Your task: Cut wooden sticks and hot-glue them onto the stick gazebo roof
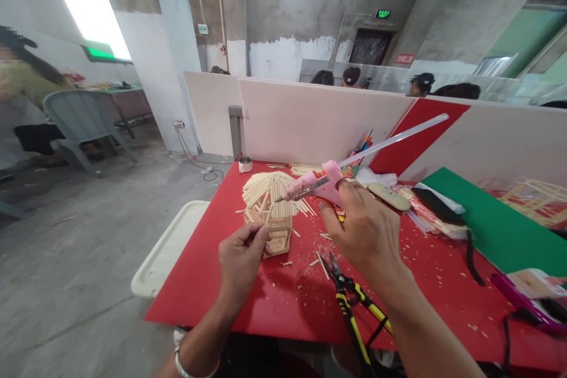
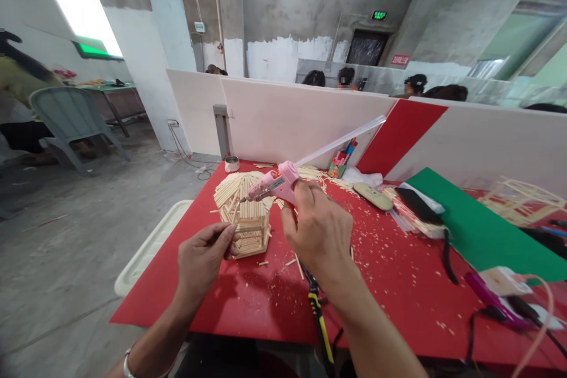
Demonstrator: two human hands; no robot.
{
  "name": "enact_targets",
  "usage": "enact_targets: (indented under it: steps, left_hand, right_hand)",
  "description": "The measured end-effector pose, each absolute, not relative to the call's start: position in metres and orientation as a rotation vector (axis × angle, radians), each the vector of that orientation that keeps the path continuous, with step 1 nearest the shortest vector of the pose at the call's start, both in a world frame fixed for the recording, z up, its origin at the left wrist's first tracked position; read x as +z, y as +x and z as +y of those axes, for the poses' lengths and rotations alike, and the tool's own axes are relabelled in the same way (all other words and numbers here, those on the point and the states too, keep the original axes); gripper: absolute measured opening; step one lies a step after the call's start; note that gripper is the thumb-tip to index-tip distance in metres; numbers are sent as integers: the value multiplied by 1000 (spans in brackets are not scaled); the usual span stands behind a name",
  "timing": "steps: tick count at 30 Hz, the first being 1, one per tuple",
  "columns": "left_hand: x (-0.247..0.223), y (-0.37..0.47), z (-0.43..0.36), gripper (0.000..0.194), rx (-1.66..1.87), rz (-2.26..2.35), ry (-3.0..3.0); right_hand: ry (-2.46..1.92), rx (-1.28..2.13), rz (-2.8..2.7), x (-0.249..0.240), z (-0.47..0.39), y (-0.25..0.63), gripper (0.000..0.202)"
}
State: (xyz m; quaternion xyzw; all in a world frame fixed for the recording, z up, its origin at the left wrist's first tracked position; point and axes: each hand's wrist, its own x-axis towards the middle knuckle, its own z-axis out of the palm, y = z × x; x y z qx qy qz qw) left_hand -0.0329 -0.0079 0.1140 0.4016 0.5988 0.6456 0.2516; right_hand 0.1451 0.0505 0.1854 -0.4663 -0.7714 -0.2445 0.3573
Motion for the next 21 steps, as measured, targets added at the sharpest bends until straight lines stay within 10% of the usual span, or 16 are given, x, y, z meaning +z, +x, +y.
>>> enact_targets:
  steps: [21]
  left_hand:
    - [115, -32, 8, 25, 1769, 1408, 869]
  right_hand:
    - [-1179, -649, -2081, 171, 49, 133, 24]
